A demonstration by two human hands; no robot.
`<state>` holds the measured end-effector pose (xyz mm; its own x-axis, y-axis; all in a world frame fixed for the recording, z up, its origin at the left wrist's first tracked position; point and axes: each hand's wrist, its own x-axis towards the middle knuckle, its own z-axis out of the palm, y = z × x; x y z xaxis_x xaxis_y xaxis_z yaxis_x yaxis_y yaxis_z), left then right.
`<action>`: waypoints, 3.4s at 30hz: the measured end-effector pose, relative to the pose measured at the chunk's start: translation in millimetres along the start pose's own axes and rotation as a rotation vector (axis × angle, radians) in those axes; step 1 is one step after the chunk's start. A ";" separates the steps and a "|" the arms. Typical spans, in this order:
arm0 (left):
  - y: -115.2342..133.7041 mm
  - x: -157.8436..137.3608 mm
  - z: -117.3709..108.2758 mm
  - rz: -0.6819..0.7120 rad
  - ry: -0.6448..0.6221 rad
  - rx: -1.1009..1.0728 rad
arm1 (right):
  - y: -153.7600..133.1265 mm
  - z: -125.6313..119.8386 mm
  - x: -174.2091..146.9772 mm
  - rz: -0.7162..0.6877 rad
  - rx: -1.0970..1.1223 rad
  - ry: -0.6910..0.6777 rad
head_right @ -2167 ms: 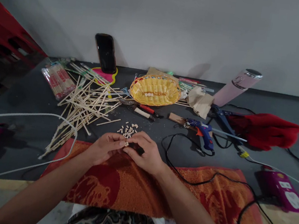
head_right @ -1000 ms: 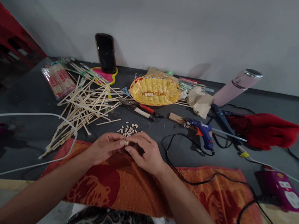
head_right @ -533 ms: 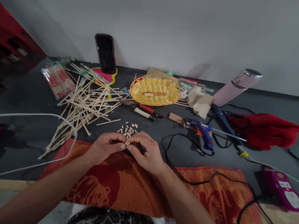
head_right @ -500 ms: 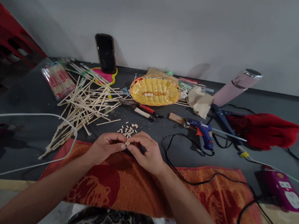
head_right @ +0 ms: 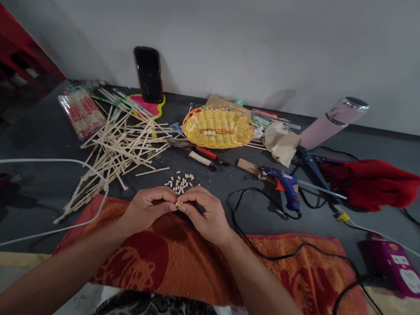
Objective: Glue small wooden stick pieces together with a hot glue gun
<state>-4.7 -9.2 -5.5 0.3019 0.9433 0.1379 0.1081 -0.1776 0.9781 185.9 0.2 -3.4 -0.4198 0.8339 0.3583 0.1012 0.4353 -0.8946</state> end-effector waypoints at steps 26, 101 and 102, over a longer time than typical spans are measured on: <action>2.2 -0.2 -0.1 -0.015 -0.006 -0.001 | 1.2 -0.2 0.0 -0.015 -0.006 -0.008; -14.9 0.5 4.0 -0.419 -0.004 -0.467 | 7.7 0.7 -1.1 -0.172 -0.293 -0.010; -14.5 0.9 3.9 -0.419 -0.004 -0.467 | 9.1 0.6 -1.4 -0.174 -0.308 -0.009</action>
<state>-2.4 -6.8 -20.1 0.3276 0.9049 -0.2716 -0.2066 0.3491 0.9140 186.9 2.8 -12.2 -0.4625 0.7356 0.4950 0.2943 0.6540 -0.6969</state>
